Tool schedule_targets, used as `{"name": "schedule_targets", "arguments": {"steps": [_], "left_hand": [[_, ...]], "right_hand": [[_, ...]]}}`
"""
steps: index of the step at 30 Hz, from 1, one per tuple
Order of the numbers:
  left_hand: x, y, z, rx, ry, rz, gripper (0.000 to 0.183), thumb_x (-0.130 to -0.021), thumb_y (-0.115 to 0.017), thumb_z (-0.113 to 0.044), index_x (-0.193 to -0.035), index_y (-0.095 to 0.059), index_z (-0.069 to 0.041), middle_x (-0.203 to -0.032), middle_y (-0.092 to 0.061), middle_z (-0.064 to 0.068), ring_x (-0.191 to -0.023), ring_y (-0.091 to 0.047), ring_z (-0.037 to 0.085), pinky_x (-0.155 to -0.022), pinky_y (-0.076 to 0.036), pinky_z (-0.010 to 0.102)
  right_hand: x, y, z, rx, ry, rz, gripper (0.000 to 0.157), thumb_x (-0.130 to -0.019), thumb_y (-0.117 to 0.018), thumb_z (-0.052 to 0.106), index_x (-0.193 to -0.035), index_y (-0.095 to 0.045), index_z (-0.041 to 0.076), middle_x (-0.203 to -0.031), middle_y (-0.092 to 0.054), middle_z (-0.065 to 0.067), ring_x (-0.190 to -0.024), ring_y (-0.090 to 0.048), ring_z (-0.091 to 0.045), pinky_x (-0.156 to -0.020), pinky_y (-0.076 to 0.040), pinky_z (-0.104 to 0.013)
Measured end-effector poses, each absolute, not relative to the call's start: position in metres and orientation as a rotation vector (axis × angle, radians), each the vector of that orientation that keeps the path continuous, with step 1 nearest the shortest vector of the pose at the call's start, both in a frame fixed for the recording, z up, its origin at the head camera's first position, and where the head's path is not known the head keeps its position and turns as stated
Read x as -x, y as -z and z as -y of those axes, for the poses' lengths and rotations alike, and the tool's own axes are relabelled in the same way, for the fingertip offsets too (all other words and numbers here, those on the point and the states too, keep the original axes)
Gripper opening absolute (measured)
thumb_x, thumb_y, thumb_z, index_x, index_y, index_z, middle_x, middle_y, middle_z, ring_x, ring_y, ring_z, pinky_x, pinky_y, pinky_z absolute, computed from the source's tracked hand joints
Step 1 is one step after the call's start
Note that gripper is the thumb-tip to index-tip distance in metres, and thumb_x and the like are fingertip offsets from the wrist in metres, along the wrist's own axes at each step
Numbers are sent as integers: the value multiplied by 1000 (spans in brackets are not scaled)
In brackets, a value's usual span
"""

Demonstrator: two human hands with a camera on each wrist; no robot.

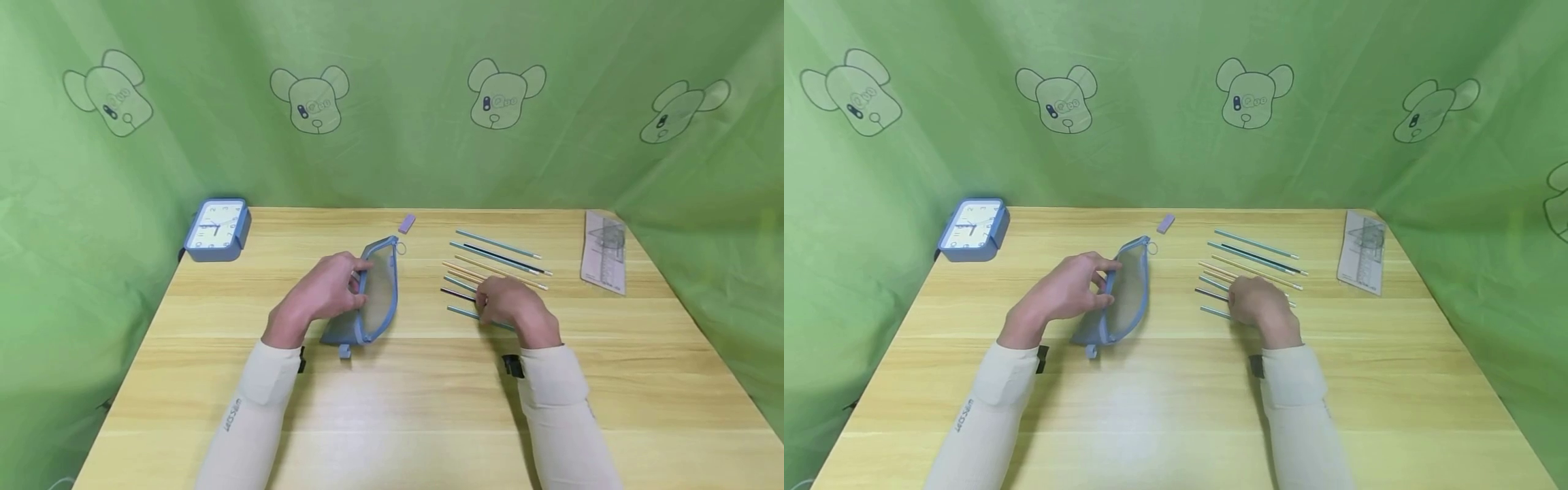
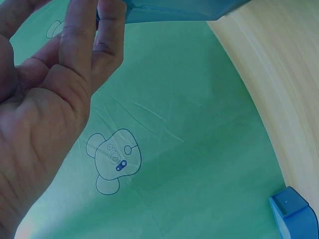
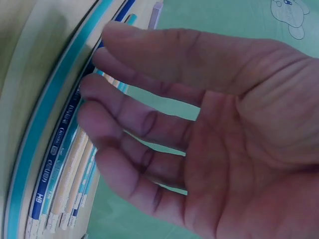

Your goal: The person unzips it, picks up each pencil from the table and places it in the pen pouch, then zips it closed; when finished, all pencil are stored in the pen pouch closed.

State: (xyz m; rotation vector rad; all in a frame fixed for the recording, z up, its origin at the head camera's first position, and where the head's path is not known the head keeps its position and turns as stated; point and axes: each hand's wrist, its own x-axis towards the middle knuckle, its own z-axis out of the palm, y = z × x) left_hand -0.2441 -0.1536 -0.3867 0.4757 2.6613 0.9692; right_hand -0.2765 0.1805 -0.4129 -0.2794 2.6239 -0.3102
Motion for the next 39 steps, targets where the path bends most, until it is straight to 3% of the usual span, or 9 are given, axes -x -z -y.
{"name": "schedule_targets", "arguments": {"steps": [2, 5, 8, 11, 17, 22, 28, 39], "left_hand": [[244, 387, 154, -475, -971, -2660, 65, -92, -77, -2, -153, -56, 2, -135, -66, 18, -104, -70, 20, -82, -61, 26], [244, 387, 155, -471, -974, -2658, 65, -92, -77, -2, -153, -56, 3, -138, -65, 19, -106, -70, 21, -82, -61, 26], [244, 386, 155, -470, -974, -2660, 64, -92, -77, -2, -152, -57, 3, -138, -65, 19, -106, -70, 22, -83, -61, 27], [244, 386, 155, -471, -969, -2665, 64, -92, -78, -2, -152, -57, 3, -137, -65, 19, -105, -70, 22, -83, -61, 27], [245, 387, 155, -479, -963, -2667, 64, -92, -78, -3, -152, -57, 3, -135, -66, 18, -103, -70, 20, -82, -61, 27], [245, 388, 155, -483, -965, -2666, 64, -92, -77, -2, -152, -57, 3, -133, -65, 17, -101, -68, 19, -81, -60, 26], [245, 388, 155, -484, -974, -2665, 64, -91, -77, -1, -152, -57, 3, -133, -65, 17, -101, -69, 19, -81, -61, 26], [246, 387, 156, -462, -981, -2660, 64, -92, -77, -1, -152, -56, 3, -135, -65, 18, -104, -70, 21, -81, -62, 26]], "right_hand": [[276, 414, -180, 262, 282, -2605, 18, -85, -77, 2, -101, -72, 8, -110, -69, -12, -92, -57, -26, -76, -51, -37], [276, 416, -180, 254, 237, -2596, 15, -88, -74, 1, -101, -70, 8, -108, -68, -12, -91, -56, -26, -74, -51, -36], [276, 418, -180, 265, 190, -2594, 11, -90, -65, -2, -90, -65, 9, -95, -64, -11, -84, -54, -25, -68, -47, -34], [276, 421, -179, 281, 149, -2596, 21, -89, -58, -5, -78, -57, 12, -85, -59, -10, -79, -52, -25, -63, -46, -34], [276, 429, -171, 373, 189, -2641, 32, -79, -49, -13, -66, -44, 16, -71, -41, -2, -69, -41, -20, -58, -35, -29], [275, 435, -158, 517, 302, -2686, 30, -78, -57, -16, -72, -52, 13, -72, -42, 1, -71, -41, -18, -61, -32, -28], [277, 441, -142, 605, 364, -2699, 19, -87, -71, -8, -92, -65, 9, -80, -57, -1, -78, -51, -19, -69, -42, -30], [282, 452, -139, 490, 769, -2611, 12, -94, -72, -3, -102, -65, 4, -87, -62, -5, -81, -56, -19, -72, -48, -29]]}}
